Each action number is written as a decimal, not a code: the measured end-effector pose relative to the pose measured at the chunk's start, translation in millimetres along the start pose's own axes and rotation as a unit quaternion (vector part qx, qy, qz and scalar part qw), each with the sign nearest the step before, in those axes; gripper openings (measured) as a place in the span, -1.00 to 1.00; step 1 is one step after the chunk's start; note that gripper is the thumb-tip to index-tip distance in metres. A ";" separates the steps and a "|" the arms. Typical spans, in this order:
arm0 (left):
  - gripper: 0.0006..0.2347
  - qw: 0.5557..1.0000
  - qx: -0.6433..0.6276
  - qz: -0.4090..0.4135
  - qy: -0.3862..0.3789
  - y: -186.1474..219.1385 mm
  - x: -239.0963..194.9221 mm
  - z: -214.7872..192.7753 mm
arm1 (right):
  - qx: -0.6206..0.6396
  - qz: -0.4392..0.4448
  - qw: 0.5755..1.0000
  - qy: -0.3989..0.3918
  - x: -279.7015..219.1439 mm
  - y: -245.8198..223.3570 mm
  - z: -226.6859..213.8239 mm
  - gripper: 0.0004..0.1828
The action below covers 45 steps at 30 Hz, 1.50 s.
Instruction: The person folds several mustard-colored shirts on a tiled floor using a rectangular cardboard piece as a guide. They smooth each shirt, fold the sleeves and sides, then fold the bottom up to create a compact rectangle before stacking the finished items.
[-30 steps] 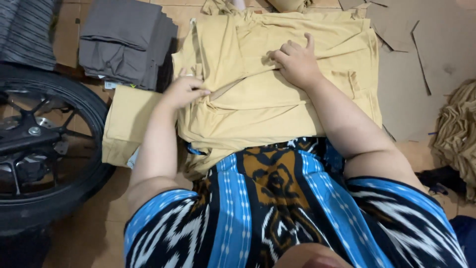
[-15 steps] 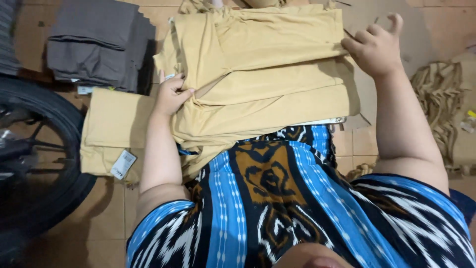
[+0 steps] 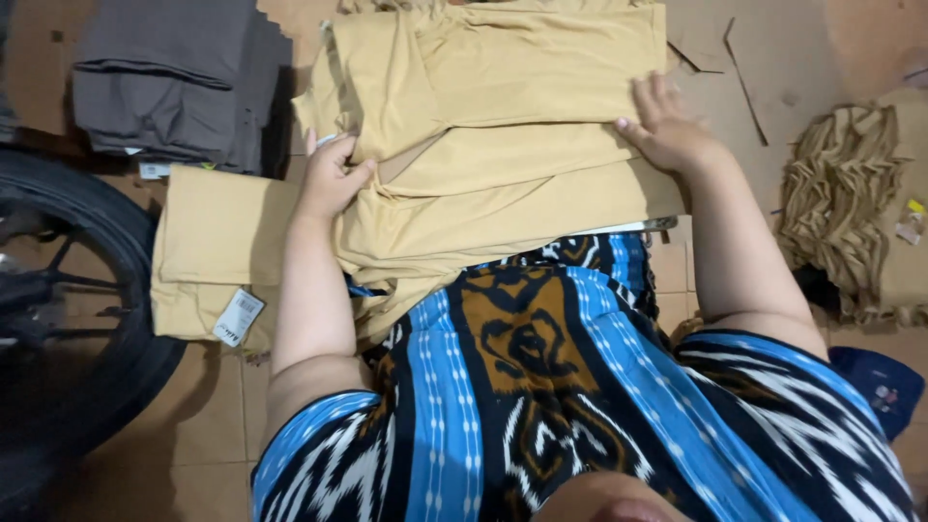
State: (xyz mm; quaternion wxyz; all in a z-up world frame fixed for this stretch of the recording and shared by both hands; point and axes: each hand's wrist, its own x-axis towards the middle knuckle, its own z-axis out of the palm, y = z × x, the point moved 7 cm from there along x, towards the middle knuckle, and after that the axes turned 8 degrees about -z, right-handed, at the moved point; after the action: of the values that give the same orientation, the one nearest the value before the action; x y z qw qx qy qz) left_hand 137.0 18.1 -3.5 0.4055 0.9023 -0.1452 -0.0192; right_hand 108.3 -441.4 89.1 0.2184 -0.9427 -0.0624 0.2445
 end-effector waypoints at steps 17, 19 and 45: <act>-0.73 1.000 0.012 -0.016 0.023 -4.1 5.4 6.7 | 0.196 -0.166 0.948 0.187 296.0 -168.9 103.1 -0.76; -0.75 0.999 0.012 -0.022 0.020 -9.1 6.6 7.2 | 0.503 -0.342 0.788 0.100 266.4 -210.9 85.5 -0.73; -0.79 0.990 -0.125 0.002 -0.062 10.4 -19.9 -22.3 | 0.094 -0.670 0.731 -0.088 -203.0 -133.3 -22.9 -0.74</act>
State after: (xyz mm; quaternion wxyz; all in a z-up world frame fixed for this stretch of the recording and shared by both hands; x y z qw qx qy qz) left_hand 118.8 33.3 17.4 0.5051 0.8414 -0.1686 -0.0925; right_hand -59.2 -376.1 254.1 0.4070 -0.6056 -0.6730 0.1212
